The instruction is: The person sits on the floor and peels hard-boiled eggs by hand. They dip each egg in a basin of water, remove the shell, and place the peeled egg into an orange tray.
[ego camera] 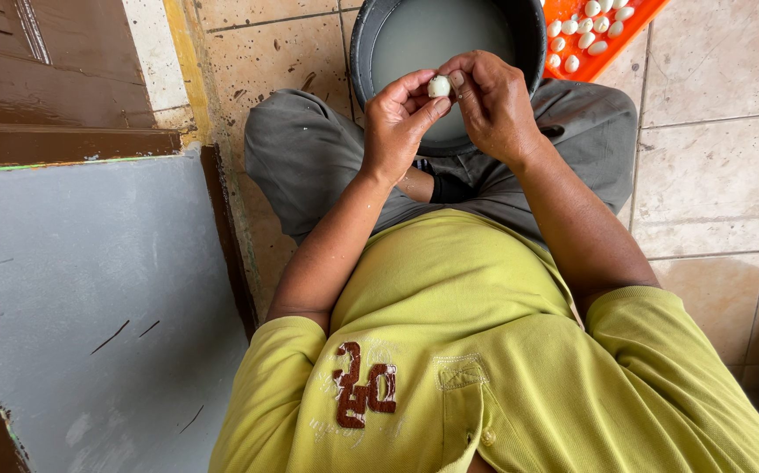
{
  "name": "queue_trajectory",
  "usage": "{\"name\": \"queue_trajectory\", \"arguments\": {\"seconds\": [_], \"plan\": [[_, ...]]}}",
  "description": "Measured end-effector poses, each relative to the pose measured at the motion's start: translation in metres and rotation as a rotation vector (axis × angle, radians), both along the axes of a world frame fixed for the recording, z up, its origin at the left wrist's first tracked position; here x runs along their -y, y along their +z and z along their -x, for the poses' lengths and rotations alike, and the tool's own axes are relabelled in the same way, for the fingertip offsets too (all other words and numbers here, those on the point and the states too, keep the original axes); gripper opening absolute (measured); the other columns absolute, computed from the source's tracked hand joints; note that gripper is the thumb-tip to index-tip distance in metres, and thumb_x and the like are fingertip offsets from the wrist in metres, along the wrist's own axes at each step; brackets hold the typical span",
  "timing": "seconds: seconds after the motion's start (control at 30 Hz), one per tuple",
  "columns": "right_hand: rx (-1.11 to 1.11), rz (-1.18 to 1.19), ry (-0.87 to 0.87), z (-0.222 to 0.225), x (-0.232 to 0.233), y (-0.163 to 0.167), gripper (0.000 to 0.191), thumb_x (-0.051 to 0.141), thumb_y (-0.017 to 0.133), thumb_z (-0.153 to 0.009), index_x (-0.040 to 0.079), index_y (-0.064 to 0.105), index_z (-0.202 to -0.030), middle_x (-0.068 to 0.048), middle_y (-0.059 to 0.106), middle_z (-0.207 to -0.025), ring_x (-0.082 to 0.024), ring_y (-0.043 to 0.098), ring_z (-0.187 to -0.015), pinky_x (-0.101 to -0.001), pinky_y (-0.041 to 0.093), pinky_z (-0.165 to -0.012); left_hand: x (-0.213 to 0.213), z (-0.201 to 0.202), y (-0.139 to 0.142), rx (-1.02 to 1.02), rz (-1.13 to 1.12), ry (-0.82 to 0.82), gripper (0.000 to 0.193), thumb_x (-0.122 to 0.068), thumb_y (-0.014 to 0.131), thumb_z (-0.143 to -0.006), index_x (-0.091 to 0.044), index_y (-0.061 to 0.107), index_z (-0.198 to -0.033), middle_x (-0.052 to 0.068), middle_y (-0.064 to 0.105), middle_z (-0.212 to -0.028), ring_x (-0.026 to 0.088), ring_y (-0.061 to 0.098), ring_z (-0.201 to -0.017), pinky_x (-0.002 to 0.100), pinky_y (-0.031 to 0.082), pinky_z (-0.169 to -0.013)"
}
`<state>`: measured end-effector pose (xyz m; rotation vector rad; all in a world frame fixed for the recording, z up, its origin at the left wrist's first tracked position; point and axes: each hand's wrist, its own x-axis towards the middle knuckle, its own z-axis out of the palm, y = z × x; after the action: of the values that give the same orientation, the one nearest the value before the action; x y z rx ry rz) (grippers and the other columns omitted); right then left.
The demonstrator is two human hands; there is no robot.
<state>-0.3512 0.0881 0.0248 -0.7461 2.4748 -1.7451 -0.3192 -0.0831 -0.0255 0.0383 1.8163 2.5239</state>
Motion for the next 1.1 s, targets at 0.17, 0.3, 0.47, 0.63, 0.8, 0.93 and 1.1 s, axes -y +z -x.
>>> {"name": "queue_trajectory", "arguments": {"seconds": [0.17, 0.3, 0.47, 0.63, 0.8, 0.93, 1.1], "plan": [[-0.120, -0.081, -0.070, -0.003, 0.005, -0.001, 0.004, -0.003, 0.064, -0.109, -0.002, 0.066, -0.112, -0.012, 0.070, -0.097, -0.017, 0.070, -0.082, -0.0308, 0.057, -0.071, 0.001, -0.001, -0.003, 0.012, -0.029, -0.013, 0.037, 0.002, 0.072, -0.098, 0.009, 0.060, -0.133, 0.016, 0.072, -0.117, 0.018, 0.072, -0.106, 0.032, 0.064, -0.098], [-0.250, -0.110, -0.075, -0.002, 0.005, -0.004, 0.011, -0.007, 0.062, -0.104, -0.003, 0.062, -0.114, -0.014, 0.068, -0.100, -0.019, 0.070, -0.086, -0.0322, 0.058, -0.072, 0.002, -0.002, -0.008, -0.024, -0.003, -0.027, 0.040, 0.004, 0.072, -0.098, 0.007, 0.059, -0.136, 0.015, 0.071, -0.121, 0.019, 0.072, -0.111, 0.032, 0.062, -0.102], [0.383, 0.323, -0.014, 0.002, -0.001, -0.013, 0.005, -0.002, 0.057, -0.115, 0.001, 0.055, -0.118, -0.004, 0.064, -0.103, -0.011, 0.067, -0.090, -0.0284, 0.062, -0.082, 0.009, -0.002, -0.014, 0.074, -0.292, -0.147, 0.041, 0.001, 0.066, -0.104, 0.002, 0.055, -0.143, 0.014, 0.069, -0.121, 0.021, 0.072, -0.110, 0.034, 0.062, -0.100], [0.249, 0.257, -0.030, 0.003, -0.002, -0.024, 0.007, -0.004, 0.058, -0.115, 0.000, 0.054, -0.118, -0.004, 0.065, -0.109, -0.011, 0.067, -0.097, -0.0282, 0.061, -0.088, 0.012, 0.001, -0.016, 0.160, -0.303, -0.140, 0.041, -0.002, 0.060, -0.107, 0.002, 0.052, -0.147, 0.013, 0.067, -0.123, 0.019, 0.070, -0.106, 0.034, 0.061, -0.097], [-0.205, -0.211, -0.109, 0.013, -0.004, -0.020, 0.019, -0.013, 0.061, -0.102, -0.001, 0.064, -0.115, -0.010, 0.071, -0.114, -0.017, 0.071, -0.098, -0.0300, 0.059, -0.085, 0.016, 0.001, -0.015, 0.160, -0.387, -0.144, 0.039, -0.002, 0.061, -0.105, 0.002, 0.054, -0.143, 0.012, 0.068, -0.123, 0.019, 0.069, -0.105, 0.033, 0.061, -0.097], [-0.018, -0.011, 0.009, 0.008, -0.006, -0.007, 0.011, 0.000, 0.070, -0.108, -0.002, 0.065, -0.117, -0.012, 0.066, -0.112, -0.018, 0.070, -0.099, -0.0292, 0.059, -0.083, 0.015, 0.002, -0.014, 0.117, -0.262, -0.119, 0.036, -0.002, 0.065, -0.104, 0.003, 0.057, -0.139, 0.011, 0.068, -0.119, 0.017, 0.070, -0.105, 0.033, 0.062, -0.096], [0.013, 0.006, 0.103, 0.005, -0.004, 0.004, 0.007, 0.002, 0.070, -0.108, -0.003, 0.068, -0.113, -0.013, 0.067, -0.109, -0.018, 0.071, -0.097, -0.0290, 0.061, -0.083, 0.014, 0.003, -0.016, 0.056, -0.140, -0.089, 0.032, 0.000, 0.069, -0.102, 0.005, 0.061, -0.133, 0.012, 0.070, -0.117, 0.016, 0.069, -0.102, 0.033, 0.063, -0.095]]}}
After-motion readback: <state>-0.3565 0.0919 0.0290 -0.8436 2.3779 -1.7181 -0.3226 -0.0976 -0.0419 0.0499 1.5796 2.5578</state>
